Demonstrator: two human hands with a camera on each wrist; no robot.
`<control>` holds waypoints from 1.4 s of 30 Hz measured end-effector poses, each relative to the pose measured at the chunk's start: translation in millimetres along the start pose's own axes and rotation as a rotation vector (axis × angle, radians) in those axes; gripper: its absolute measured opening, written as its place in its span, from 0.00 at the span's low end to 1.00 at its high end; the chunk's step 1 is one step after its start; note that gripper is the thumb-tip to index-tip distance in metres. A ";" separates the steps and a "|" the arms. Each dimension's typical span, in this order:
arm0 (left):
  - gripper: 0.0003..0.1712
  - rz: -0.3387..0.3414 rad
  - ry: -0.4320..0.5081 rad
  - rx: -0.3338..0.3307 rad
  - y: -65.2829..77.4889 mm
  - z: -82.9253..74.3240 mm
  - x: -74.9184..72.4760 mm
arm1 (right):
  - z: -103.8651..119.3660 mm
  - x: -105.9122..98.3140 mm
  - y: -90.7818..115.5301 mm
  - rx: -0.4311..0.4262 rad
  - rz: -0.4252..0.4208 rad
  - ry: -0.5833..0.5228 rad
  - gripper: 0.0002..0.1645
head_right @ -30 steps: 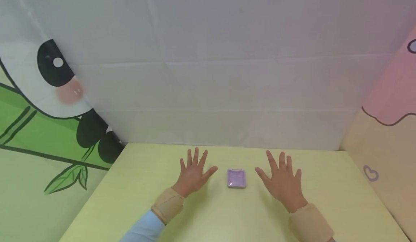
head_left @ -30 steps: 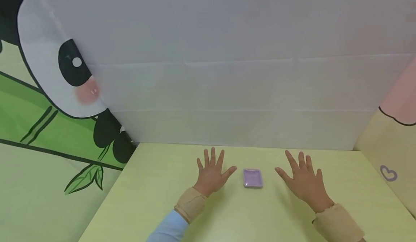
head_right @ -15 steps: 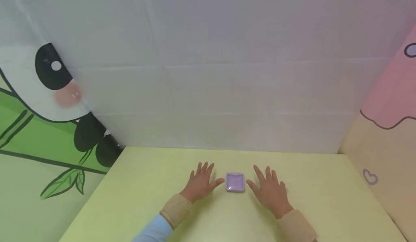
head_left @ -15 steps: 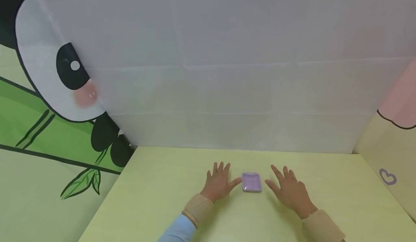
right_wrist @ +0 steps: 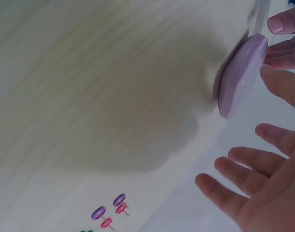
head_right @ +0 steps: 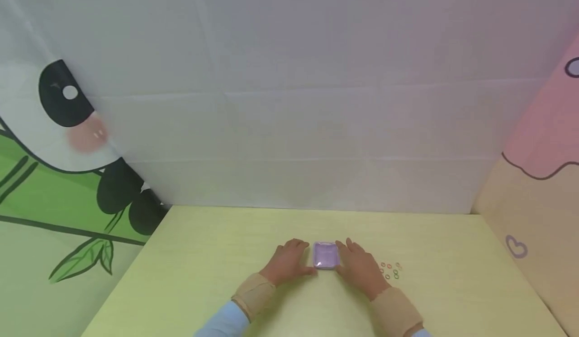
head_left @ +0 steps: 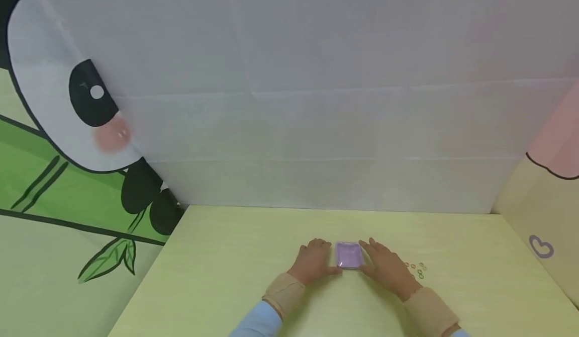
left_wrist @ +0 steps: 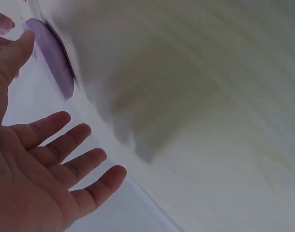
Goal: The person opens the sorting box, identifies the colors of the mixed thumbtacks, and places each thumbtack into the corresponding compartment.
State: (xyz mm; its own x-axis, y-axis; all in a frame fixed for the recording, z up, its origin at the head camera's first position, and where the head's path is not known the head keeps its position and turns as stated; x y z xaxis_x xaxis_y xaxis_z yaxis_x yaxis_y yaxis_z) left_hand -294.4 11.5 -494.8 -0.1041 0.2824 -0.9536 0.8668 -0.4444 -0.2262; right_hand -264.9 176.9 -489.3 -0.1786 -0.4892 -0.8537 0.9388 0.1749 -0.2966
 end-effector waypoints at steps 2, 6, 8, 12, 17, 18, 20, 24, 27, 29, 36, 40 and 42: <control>0.39 0.000 -0.009 0.010 -0.5 -0.8 3.7 | 2.7 4.7 -3.3 -0.009 0.011 -0.009 0.37; 0.37 0.008 -0.021 0.013 -2.2 -0.5 10.1 | 8.1 12.4 -8.5 -0.049 0.020 0.007 0.36; 0.36 0.014 -0.016 0.018 -3.5 -0.9 12.6 | 9.6 14.8 -9.9 -0.068 0.015 0.024 0.35; 0.35 0.031 0.006 0.021 -5.2 -1.7 15.9 | 11.4 17.1 -12.0 -0.096 -0.008 0.034 0.32; 0.32 0.024 -0.021 0.028 -4.3 -2.2 17.5 | 12.9 18.5 -13.9 -0.131 -0.007 0.002 0.29; 0.31 0.016 -0.030 0.035 -4.1 -2.5 17.5 | 12.9 19.0 -14.1 -0.134 -0.001 -0.001 0.29; 0.30 0.002 -0.045 0.047 -4.2 -3.0 17.2 | 13.3 18.9 -14.5 -0.138 0.009 -0.004 0.28; 0.29 -0.019 -0.065 0.065 -5.8 -4.6 16.2 | 12.9 18.8 -15.1 -0.132 0.028 -0.002 0.28; 0.28 -0.020 -0.076 0.071 -7.2 -5.8 15.7 | 11.5 18.8 -15.8 -0.130 0.036 -0.002 0.28; 0.28 -0.020 -0.085 0.073 -7.3 -6.4 15.9 | 10.4 19.7 -16.2 -0.133 0.036 0.000 0.29; 0.27 -0.027 -0.094 0.075 -7.0 -8.9 13.5 | 9.2 18.8 -17.7 -0.140 0.032 -0.016 0.28; 0.27 -0.019 -0.103 0.075 -7.6 -9.4 12.7 | 9.1 15.0 -19.4 -0.140 0.051 -0.032 0.28; 0.27 -0.012 -0.109 0.075 -8.0 -9.3 12.7 | 8.8 13.1 -20.2 -0.134 0.062 -0.046 0.27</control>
State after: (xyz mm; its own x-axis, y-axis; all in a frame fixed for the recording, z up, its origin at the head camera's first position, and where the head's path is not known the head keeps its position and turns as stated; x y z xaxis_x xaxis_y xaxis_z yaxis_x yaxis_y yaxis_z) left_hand -298.2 26.6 -503.2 -0.1699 0.1962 -0.9657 0.8266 -0.5052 -0.2481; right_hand -283.6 159.4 -490.7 -0.1052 -0.5117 -0.8527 0.8995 0.3167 -0.3011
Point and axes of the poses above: each hand's wrist, its own y-axis away from the middle knuckle, its own x-axis out of the palm, z = x × y, the point moved 6 cm from there along -y, towards the middle knuckle, and after that the axes turned 11 degrees about -z, right-handed, at the moved point
